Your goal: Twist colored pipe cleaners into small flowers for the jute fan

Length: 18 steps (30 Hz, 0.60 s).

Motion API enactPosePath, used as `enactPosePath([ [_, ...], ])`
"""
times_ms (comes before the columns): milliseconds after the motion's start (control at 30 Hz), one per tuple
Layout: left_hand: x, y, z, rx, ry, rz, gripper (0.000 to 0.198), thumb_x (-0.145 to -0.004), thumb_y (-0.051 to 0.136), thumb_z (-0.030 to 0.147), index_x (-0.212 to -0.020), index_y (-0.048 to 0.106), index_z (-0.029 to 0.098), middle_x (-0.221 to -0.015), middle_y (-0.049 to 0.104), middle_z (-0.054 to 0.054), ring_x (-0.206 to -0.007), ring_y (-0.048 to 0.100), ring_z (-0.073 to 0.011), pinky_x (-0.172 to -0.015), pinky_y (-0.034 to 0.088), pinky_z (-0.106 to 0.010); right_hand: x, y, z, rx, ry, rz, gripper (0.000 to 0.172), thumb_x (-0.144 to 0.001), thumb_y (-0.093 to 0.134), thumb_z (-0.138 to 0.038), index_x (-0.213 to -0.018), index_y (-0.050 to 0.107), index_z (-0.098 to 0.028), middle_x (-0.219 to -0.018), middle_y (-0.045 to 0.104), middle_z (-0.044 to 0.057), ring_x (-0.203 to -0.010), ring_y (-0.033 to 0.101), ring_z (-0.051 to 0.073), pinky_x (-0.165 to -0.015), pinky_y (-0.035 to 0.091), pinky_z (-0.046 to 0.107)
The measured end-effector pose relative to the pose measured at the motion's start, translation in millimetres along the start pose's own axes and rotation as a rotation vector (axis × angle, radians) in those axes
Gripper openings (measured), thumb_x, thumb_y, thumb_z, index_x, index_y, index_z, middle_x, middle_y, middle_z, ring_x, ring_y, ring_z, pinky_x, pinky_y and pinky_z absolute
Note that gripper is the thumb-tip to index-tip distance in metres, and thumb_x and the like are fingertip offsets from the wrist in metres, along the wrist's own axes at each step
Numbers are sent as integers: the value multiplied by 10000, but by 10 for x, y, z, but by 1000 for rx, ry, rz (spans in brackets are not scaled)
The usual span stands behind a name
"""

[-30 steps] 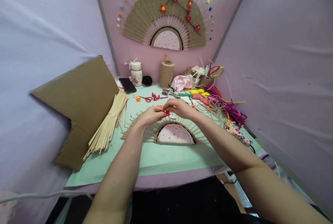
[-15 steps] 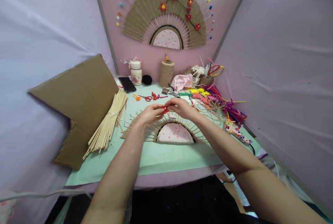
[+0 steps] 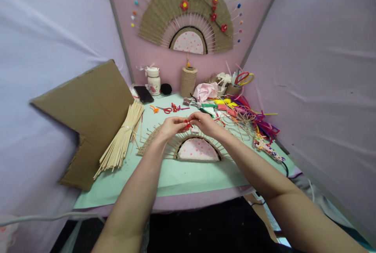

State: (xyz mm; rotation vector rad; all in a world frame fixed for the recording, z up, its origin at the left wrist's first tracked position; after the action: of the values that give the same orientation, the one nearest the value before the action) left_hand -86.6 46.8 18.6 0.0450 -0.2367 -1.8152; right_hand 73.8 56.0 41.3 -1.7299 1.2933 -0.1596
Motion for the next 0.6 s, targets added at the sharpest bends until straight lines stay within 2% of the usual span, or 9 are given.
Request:
enactPosePath([
  [100,-1,4,6,-41,21,12,326,-498,810,318,-703,671,106,-655,647,-38,-594,583,-115,-684,488,-310,16,-18,11,-15,4,5,116,-794,563,-151,-831,668,-184,-836,682,32,-798,598,154,-759,447,286],
  [233,3,18,17,-74,65,45,298,-537,774,303,-744,682,110,-698,658,-40,-621,579,-109,-685,478,-291,-10,-125,-25,-113,11,15,176,-824,524,-183,-939,657,-171,-876,686,42,-799,611,147,-752,459,276],
  [433,17,48,30,-71,85,47,297,-536,770,265,-766,666,107,-705,657,-32,-632,583,-104,-670,480,-269,-56,-181,-94,-132,-14,-43,140,-806,534,-201,-827,670,-172,-820,684,24,-769,599,139,-743,450,268],
  [600,18,42,57,90,122,198,348,-558,761,222,-858,617,121,-689,648,-18,-648,615,-118,-711,510,-304,-5,-98,-43,-182,102,18,153,-809,554,-266,-851,658,-161,-791,682,23,-714,593,135,-694,457,267],
])
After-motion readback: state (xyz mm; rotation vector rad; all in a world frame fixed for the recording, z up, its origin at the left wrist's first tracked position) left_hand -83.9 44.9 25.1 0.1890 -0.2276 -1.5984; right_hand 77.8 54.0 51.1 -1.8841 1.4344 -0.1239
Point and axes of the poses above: each hand's wrist, its own x-axis away from the middle knuckle, its own y-axis out of the palm, z = x × y, the point moved 2 cm from there along -x, towards the middle knuckle
